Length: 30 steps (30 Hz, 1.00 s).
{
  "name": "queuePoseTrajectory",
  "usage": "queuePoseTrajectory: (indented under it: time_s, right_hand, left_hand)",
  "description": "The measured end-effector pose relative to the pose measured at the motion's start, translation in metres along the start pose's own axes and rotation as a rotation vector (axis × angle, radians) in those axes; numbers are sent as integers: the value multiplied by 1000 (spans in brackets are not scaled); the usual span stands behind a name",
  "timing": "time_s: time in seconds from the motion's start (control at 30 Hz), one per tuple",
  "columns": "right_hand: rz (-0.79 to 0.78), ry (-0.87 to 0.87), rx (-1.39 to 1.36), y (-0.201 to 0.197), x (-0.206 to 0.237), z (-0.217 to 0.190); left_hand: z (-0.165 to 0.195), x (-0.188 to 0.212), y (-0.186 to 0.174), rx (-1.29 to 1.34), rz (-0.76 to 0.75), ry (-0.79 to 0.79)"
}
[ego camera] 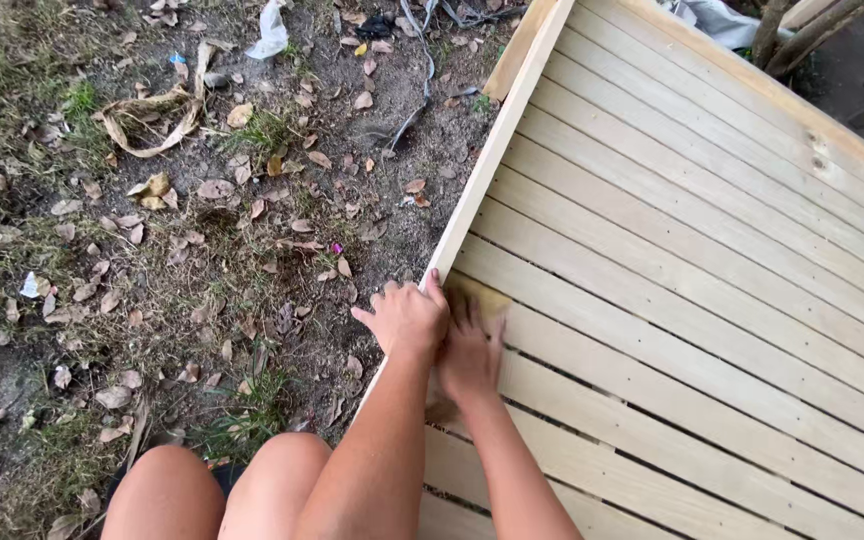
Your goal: The person sands the slatted surface of a large wooden frame outdoors, rubbing a sanding block back and forth across the planks while steadying the frame with the other hand. They occasionally reposition around the frame and briefly handle a piece of sandpaper before resuming sanding.
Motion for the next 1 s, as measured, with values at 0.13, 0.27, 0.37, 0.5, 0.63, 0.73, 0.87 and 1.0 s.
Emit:
queuePoseTrajectory:
  time_s: [0.13, 0.27, 0.37, 0.5, 0.63, 0.73, 0.87, 1.0]
  right_hand:
    - [45, -35, -72, -1, -1, 20]
    - [-28, 111, 39, -8, 51, 88]
    - [66, 224, -19, 0, 59, 98]
    - [145, 19, -213, 38, 2, 25]
    - [95, -142, -42, 40, 8, 44]
    - [76, 104, 34, 21, 67, 147]
    - [92, 331, -74, 18, 106, 201]
    - [288, 16, -226, 39, 36, 87]
  left_hand:
    - [-1, 2, -3, -1, -7, 7]
    - [0, 1, -1, 10, 0, -6]
    - [1, -2, 2, -31, 22, -7]
    - [-1, -6, 5, -29, 21, -14]
    - [-4, -5, 2, -22, -11, -8]
    - [-2, -3, 0, -27, -28, -18]
    - [1, 0, 0, -53, -20, -25]
    - [1, 1, 0, -51, -29, -22]
Point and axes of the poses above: each hand's wrist, its own x-axis away from the middle knuckle, its own y-axis out of the palm, z = x × y, the point moved 2 cm from there along -x, towards the middle knuckle, and after that the axes turned 5 degrees about -z, right-handed, at the moved point
